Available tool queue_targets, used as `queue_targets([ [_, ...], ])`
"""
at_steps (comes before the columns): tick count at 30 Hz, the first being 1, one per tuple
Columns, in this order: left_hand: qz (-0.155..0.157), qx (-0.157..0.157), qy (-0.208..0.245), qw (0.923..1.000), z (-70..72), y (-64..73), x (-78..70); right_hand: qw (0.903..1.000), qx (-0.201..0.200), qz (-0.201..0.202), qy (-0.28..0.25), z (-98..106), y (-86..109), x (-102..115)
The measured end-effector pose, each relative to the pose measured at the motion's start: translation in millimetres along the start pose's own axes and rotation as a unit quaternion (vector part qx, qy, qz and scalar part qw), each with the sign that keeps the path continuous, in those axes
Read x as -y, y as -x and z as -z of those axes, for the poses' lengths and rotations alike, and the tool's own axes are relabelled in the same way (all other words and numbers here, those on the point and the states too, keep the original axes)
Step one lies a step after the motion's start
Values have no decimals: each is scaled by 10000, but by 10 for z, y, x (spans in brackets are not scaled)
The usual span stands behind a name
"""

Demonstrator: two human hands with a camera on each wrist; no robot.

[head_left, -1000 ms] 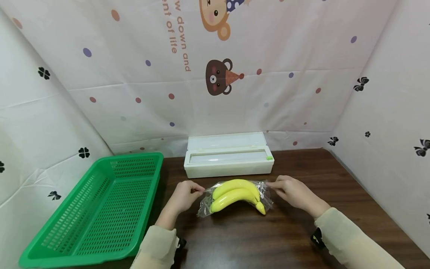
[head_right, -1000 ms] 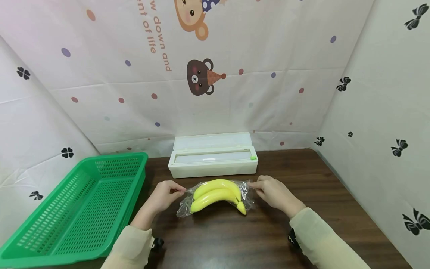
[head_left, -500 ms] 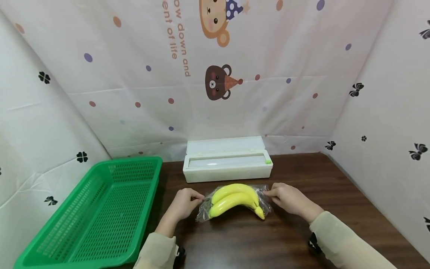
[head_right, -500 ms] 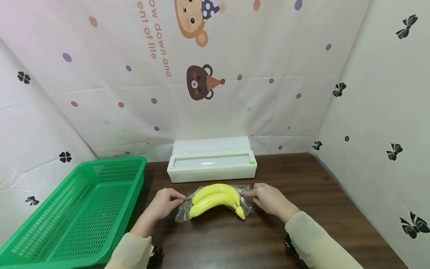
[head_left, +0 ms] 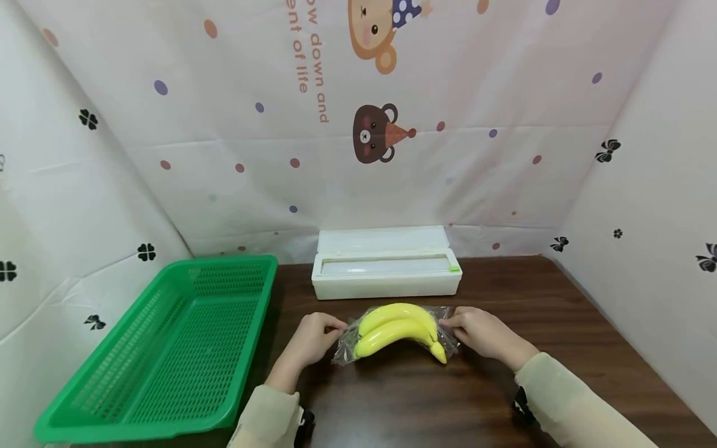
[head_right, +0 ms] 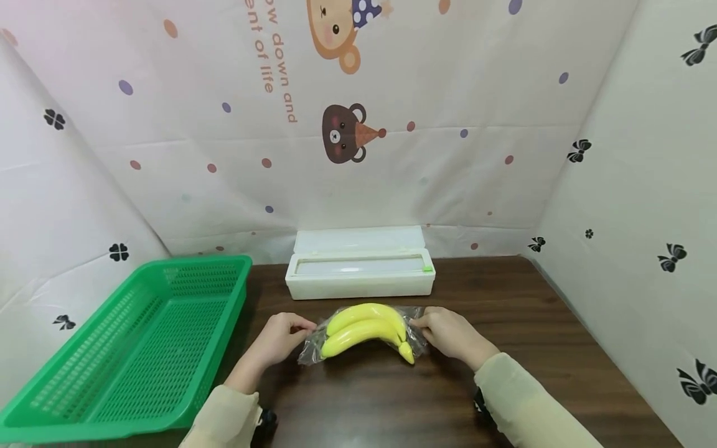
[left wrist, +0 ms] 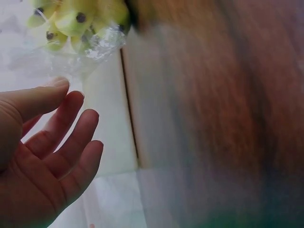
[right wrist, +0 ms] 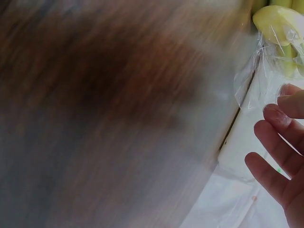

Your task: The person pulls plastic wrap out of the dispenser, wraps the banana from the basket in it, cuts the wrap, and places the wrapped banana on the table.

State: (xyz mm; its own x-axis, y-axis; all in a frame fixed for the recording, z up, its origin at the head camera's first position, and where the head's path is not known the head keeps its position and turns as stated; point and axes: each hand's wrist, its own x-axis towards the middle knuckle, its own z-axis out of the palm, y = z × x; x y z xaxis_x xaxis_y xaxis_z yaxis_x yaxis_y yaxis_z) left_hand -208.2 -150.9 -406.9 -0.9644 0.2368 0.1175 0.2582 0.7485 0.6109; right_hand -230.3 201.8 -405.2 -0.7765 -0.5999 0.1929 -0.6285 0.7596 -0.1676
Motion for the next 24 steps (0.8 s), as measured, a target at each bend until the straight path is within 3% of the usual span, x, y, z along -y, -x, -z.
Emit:
queue_targets([
  [5,-67,-2,46,10000,10,-14,-51,9998,2,-192,-20,-15,41,-31],
  [24,288,-10,170,9994,103,21,-74,9981,-268,-436,-351,-19,-10,-95],
])
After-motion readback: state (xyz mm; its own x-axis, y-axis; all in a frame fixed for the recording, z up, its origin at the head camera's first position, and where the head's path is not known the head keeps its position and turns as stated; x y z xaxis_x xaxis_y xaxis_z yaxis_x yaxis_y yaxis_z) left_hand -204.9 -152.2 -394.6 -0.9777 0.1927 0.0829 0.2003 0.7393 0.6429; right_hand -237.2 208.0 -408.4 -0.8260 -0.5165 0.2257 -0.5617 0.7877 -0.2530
